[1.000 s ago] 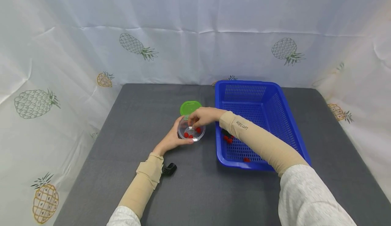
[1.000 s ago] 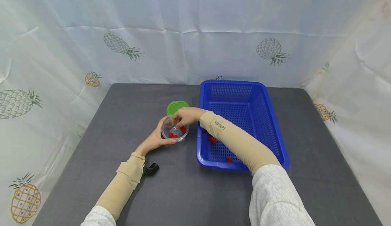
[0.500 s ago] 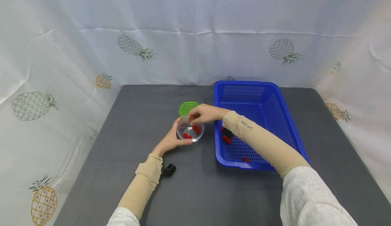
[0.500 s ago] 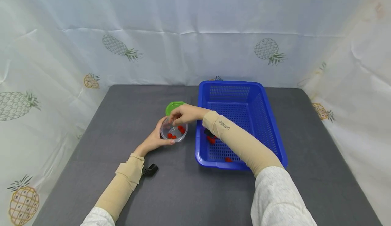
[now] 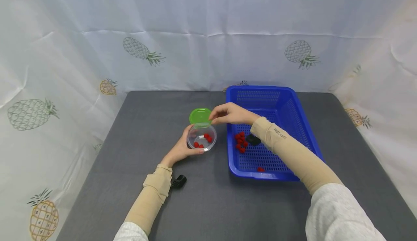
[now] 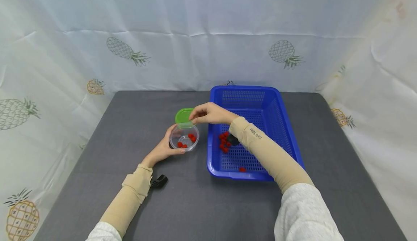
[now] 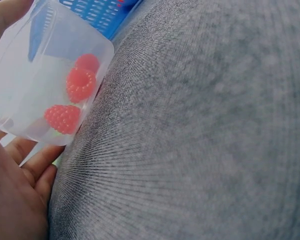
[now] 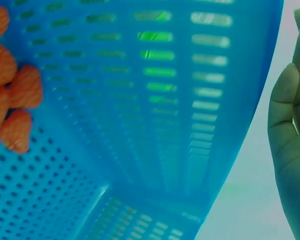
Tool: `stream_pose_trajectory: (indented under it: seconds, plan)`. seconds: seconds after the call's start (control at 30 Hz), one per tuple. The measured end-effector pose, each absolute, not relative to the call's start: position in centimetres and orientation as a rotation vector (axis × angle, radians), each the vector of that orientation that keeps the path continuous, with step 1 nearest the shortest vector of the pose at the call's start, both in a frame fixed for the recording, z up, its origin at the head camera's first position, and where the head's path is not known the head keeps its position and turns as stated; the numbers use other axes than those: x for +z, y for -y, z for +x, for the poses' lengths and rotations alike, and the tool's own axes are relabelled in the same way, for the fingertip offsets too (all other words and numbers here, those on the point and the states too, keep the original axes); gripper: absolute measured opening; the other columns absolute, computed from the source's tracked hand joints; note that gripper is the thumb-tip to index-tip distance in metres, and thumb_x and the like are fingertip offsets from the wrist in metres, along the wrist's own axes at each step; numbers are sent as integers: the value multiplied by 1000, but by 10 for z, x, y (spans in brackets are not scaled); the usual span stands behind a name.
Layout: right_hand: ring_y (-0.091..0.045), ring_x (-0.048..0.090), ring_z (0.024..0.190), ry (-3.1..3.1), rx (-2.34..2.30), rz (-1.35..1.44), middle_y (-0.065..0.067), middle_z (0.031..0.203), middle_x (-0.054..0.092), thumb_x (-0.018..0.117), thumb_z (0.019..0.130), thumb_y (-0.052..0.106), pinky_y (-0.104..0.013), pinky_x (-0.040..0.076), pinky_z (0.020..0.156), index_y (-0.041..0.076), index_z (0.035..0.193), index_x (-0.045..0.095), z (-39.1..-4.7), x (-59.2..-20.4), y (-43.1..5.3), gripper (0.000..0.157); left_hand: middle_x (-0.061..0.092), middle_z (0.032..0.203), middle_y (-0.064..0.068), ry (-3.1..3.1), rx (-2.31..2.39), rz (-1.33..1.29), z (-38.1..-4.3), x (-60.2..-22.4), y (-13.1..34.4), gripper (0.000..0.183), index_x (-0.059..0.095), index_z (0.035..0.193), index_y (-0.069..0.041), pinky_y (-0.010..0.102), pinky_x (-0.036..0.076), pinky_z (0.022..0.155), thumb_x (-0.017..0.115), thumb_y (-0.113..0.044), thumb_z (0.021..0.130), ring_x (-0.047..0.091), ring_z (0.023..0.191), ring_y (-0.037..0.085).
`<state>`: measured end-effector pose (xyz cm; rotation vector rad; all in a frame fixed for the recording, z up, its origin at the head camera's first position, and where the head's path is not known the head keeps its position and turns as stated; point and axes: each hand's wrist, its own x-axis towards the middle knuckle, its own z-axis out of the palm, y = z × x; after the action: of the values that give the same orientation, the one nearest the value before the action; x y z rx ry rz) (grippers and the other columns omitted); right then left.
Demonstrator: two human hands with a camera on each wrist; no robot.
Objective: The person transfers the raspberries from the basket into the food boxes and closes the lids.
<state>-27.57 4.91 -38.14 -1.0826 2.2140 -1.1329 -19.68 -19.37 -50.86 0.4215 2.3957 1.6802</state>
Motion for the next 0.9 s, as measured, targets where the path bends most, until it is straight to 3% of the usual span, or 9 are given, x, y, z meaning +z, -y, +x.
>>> stream_pose_trajectory:
  seconds: [0.13,0.3,0.5,0.7,0.9]
  plan:
    - [-22,64,92,-2246,-1204,-1014,-6,101,69,66,87,25,-33,51,83,16,100,69,-273,-383,-66,17,38,145,10,-2387,1666,420,-192,-499,192,101,13,147,-22,53,27,108,80,-19,72,35,131,31]
    - [-22,63,93,-2248,-1312,-852,-1,99,70,67,86,27,-41,50,86,13,103,68,-272,-386,-89,22,36,145,18,-2380,1655,445,-184,-480,190,99,13,147,-11,53,27,107,78,-15,73,35,130,35]
    - [-24,65,96,-2228,-1431,-704,-6,101,69,68,86,24,-33,52,86,3,107,65,-276,-397,-115,30,37,145,17,-2383,1661,457,-183,-476,190,97,14,147,-11,54,26,108,78,-14,74,36,130,34]
    - [-30,64,97,-2271,-1490,-625,-3,96,69,67,86,27,-50,48,91,8,104,67,-284,-411,-135,27,35,146,17,-2375,1648,437,-183,-475,190,98,13,147,-14,54,25,110,78,-15,74,34,132,35]
    - [-39,58,104,-2298,-1404,-561,-19,106,65,67,86,31,-54,43,94,1,110,63,-291,-423,-146,39,35,146,16,-2368,1650,425,-183,-475,190,98,13,147,-15,54,25,110,78,-15,74,34,133,34]
